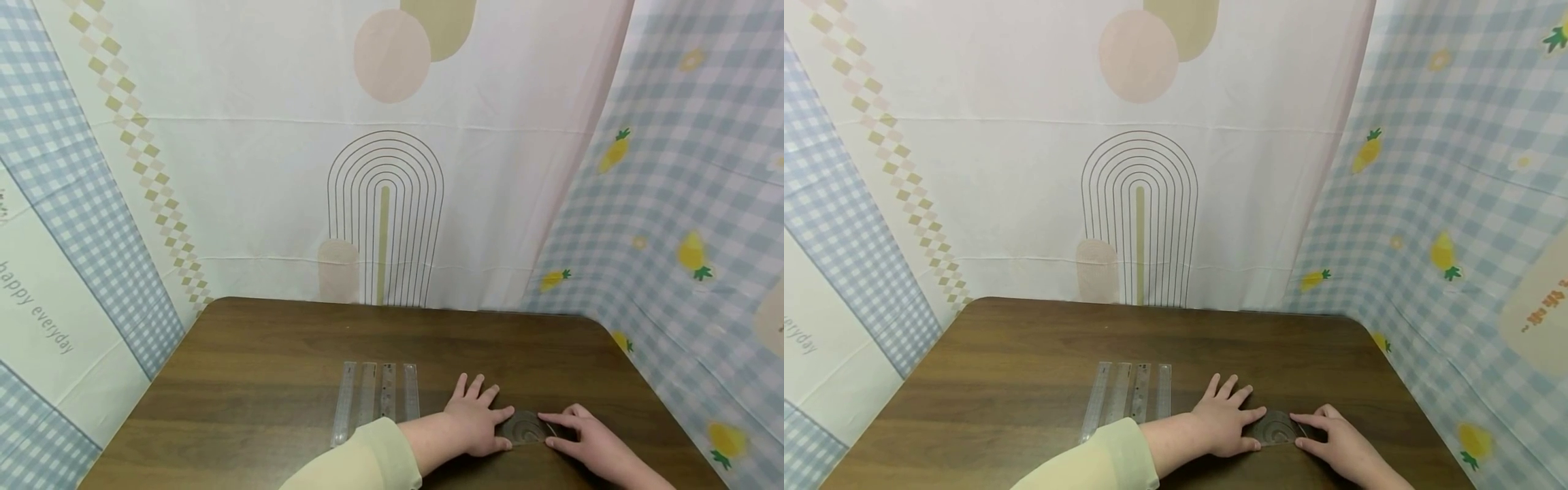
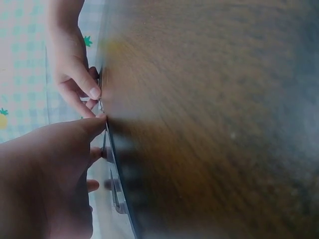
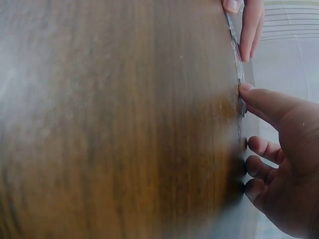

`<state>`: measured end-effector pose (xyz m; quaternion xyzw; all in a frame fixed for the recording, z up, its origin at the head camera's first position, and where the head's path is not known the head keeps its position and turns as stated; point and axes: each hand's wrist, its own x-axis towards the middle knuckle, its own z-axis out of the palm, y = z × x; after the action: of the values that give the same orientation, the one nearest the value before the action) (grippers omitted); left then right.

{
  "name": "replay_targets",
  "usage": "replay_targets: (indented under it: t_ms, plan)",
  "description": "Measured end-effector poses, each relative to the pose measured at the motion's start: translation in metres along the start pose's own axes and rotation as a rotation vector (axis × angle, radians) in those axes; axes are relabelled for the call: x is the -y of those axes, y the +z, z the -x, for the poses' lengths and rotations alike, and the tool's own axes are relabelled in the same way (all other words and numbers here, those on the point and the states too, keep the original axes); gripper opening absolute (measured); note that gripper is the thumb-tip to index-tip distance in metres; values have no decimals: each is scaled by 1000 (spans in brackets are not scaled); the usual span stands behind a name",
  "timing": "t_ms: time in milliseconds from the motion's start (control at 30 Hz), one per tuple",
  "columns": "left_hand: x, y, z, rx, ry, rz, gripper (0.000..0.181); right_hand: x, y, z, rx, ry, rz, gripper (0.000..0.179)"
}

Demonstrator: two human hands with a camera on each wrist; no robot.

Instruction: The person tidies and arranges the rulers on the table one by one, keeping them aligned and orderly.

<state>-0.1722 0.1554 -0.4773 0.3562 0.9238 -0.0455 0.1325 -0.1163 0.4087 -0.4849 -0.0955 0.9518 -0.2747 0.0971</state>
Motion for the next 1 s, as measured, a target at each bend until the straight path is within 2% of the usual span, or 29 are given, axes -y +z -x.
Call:
replay_targets:
  t_ms: [500, 1000]
  plan:
    - [-1, 0, 0, 5, 4, 18, 61, 1, -2, 2, 8, 38, 13, 51]
    - [-1, -1, 0, 13, 11, -12, 60, 0, -1, 4, 0, 63, 2, 51]
